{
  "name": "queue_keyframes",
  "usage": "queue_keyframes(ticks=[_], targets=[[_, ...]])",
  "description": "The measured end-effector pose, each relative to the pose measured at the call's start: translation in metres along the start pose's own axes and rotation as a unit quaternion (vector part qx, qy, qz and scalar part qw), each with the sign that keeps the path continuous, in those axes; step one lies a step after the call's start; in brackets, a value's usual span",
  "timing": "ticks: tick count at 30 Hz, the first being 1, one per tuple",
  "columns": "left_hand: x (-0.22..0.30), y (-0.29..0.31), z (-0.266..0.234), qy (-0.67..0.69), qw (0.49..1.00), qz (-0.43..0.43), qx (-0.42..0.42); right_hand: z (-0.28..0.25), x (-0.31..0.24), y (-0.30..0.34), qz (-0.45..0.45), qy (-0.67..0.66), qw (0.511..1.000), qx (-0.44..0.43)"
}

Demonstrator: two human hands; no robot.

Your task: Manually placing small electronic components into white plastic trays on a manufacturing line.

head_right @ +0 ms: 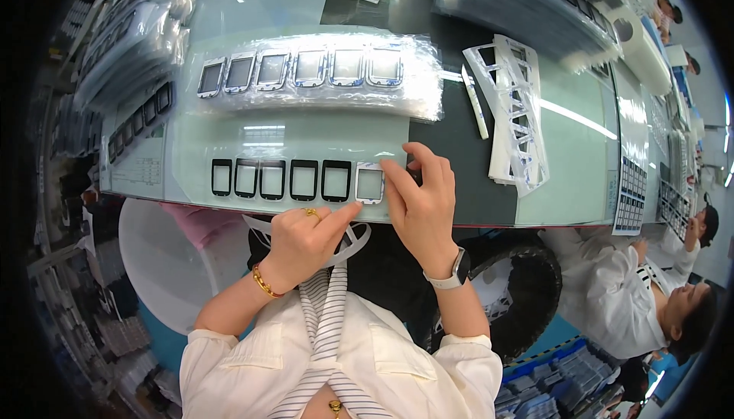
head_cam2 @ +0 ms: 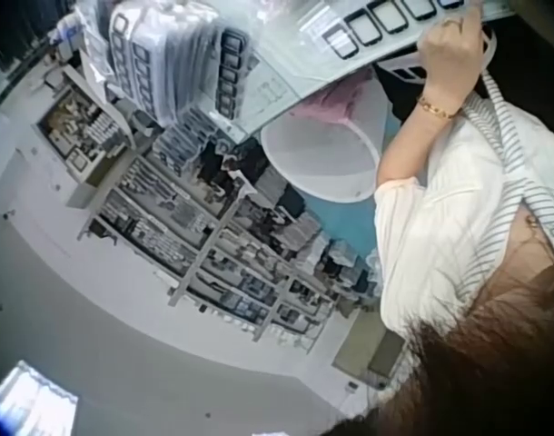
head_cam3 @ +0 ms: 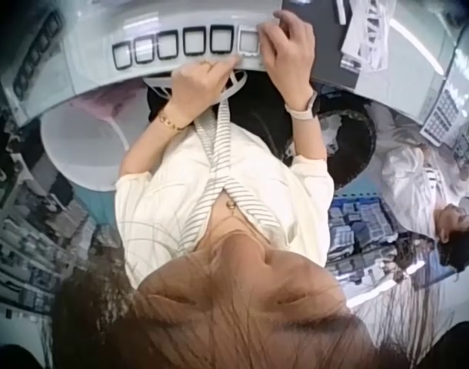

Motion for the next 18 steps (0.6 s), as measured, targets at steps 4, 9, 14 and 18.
queue_keyframes(ticks=[4,9,14,18], targets=[[0.001,0.0,-0.001,-0.005,1.0,0.002,0.003,-0.005,0.001,0.004,-0.004,-0.016,1.0,-0.004],[0.0,0.001,-0.001,-0.002,1.0,0.0,0.008,-0.004,0.003,0.005,0.007,-0.016,1.0,0.006],[0.001,0.001,-0.002,0.018,1.0,-0.016,0.016,-0.007,-0.003,0.003,-0.032,0.001,0.999,-0.025],[-0.005,0.006,-0.004,0.136,0.988,-0.035,0.055,-0.022,-0.007,0.0,0.009,0.032,0.999,-0.013]])
Point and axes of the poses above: each hand's wrist, its own y-axis away from the middle knuckle, its own z-axis out of the palm, x = y × z, the point moved 5 cm from there along -y, towards the middle knuckle, and after that the axes turned 2 degrees about x, right-handed, at the moved point
